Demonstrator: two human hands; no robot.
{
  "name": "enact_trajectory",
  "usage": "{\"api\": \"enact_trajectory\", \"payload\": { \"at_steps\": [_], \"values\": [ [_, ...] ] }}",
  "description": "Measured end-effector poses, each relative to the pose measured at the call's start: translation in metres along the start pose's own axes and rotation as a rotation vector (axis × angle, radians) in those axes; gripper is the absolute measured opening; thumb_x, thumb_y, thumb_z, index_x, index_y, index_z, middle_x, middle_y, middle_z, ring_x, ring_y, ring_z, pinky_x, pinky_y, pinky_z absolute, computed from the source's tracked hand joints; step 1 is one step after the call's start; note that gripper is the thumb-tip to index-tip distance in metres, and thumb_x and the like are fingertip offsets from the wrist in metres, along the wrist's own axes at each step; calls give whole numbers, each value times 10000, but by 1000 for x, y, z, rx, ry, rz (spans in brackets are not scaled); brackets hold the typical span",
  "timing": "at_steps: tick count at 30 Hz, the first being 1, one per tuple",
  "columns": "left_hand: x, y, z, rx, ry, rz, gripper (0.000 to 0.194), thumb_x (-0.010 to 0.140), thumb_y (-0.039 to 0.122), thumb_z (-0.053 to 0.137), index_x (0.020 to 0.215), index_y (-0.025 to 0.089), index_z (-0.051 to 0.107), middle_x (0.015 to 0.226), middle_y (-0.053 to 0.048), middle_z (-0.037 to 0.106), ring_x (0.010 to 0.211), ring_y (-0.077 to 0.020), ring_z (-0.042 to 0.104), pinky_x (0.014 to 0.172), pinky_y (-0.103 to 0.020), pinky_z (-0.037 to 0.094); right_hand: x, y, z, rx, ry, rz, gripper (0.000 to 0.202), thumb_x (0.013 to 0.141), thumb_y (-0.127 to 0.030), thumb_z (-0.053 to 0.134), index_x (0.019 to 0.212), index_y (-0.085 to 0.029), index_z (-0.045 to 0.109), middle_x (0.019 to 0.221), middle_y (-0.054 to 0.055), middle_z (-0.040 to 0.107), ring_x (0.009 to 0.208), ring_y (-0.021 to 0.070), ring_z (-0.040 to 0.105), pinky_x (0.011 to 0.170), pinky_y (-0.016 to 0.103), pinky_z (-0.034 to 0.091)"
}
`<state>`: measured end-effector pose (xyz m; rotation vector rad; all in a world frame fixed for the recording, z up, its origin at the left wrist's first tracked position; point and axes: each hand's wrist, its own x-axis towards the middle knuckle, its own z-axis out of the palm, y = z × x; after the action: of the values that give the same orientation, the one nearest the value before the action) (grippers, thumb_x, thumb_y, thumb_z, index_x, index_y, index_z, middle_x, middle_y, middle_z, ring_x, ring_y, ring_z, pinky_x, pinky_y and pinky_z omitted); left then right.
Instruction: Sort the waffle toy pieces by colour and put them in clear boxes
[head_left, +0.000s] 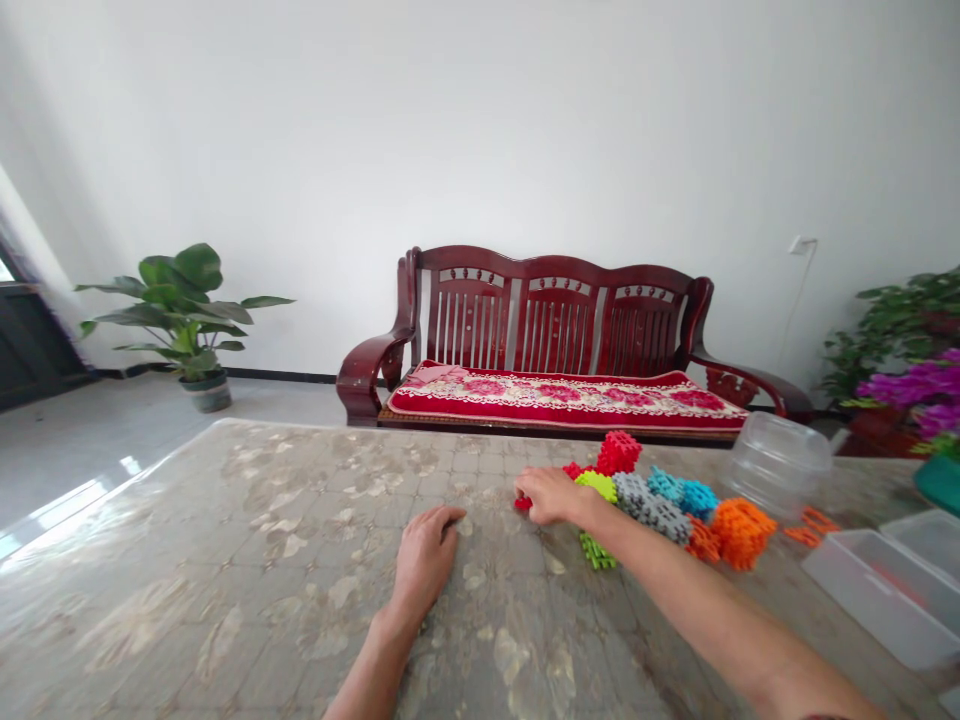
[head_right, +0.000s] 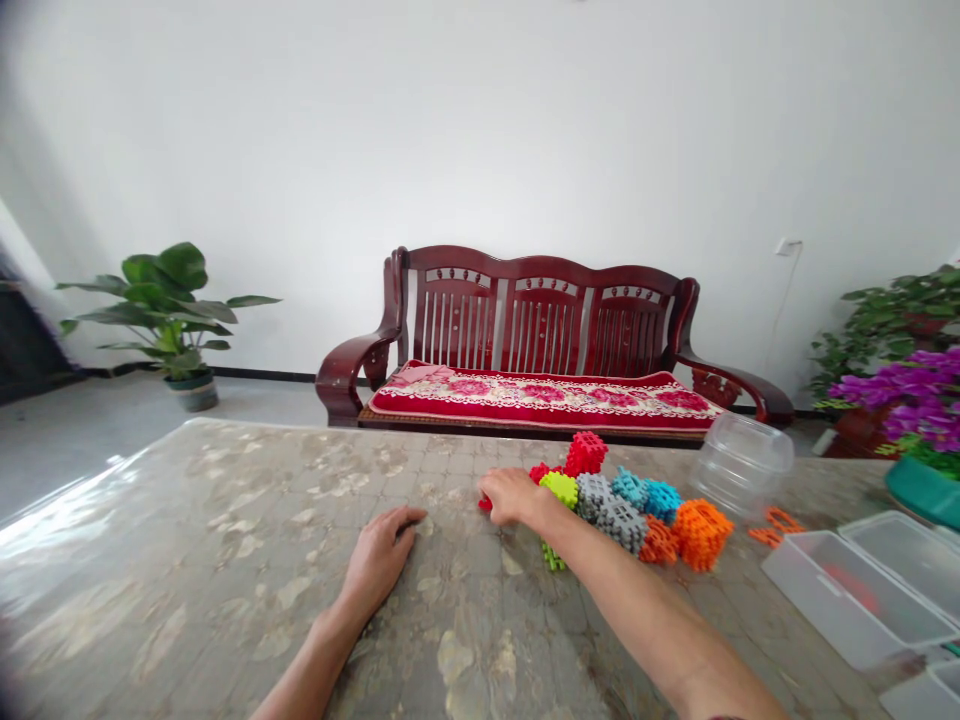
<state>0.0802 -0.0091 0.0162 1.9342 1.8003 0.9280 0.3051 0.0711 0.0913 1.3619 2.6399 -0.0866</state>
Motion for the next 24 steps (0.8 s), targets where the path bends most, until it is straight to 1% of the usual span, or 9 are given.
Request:
{"api": "enact_trajectory", "payload": {
  "at_steps": [2,4,7,9,11,14,18,21,24],
  "values": [
    [0,0,0,3,-1,-1,325,806,102,471,1010,208,702,1066,-32,739,1056,-188,635,971,-320,429,3,14,-7,19,43,25,326,694,-162,632,1006,-227,696,1053,60,687,936,224,638,730,270,445],
    [0,0,0,8,1,2,324,807,103,470,1005,211,703,1061,-32,740,1051,-187,639,968,-320,431,6,33,-18,29,89,71,344,723,-166,601,1050,-229,688,1080,59,679,951,216,632,734,265,437],
    [0,-1,1,12,9,5,324,809,107,467,1000,217,704,1052,-29,742,1043,-183,642,961,-316,434,6,63,-31,36,119,133,369,707,-139,601,1057,-216,690,1085,63,682,952,211,631,735,260,427],
    [0,-2,1,7,11,8,327,808,107,466,1004,217,703,1054,-29,742,1044,-181,641,962,-312,434,4,80,-34,36,117,158,384,686,-115,608,1049,-210,693,1077,62,691,946,208,632,729,255,423],
    [0,-2,2,2,11,11,330,807,108,466,1008,217,703,1060,-28,741,1052,-181,639,966,-312,433,1,91,-32,36,105,173,381,675,-98,612,1030,-206,696,1065,61,698,942,207,633,722,251,422],
    [0,-2,1,2,10,13,324,809,114,466,1004,216,703,1060,-31,741,1049,-185,640,965,-317,434,-1,100,-24,41,71,187,367,661,-80,619,994,-212,705,1035,51,709,928,198,639,716,241,425],
    [0,-1,0,9,12,12,324,805,112,463,997,216,702,1048,-33,743,1036,-185,643,958,-318,438,-1,104,-17,53,14,207,380,633,-38,622,946,-224,728,981,39,733,878,195,657,683,237,429],
    [0,-1,0,14,16,12,326,801,112,466,998,219,703,1051,-32,743,1038,-184,646,957,-317,441,-1,106,-21,69,-5,215,357,626,-22,628,897,-224,744,951,36,746,854,199,669,661,236,429],
    [1,-2,1,20,14,11,320,798,113,477,992,222,707,1047,-29,746,1034,-182,652,950,-310,448,-3,100,-31,87,51,219,343,663,-26,603,914,-214,745,985,47,748,886,203,671,701,246,442]
  ]
}}
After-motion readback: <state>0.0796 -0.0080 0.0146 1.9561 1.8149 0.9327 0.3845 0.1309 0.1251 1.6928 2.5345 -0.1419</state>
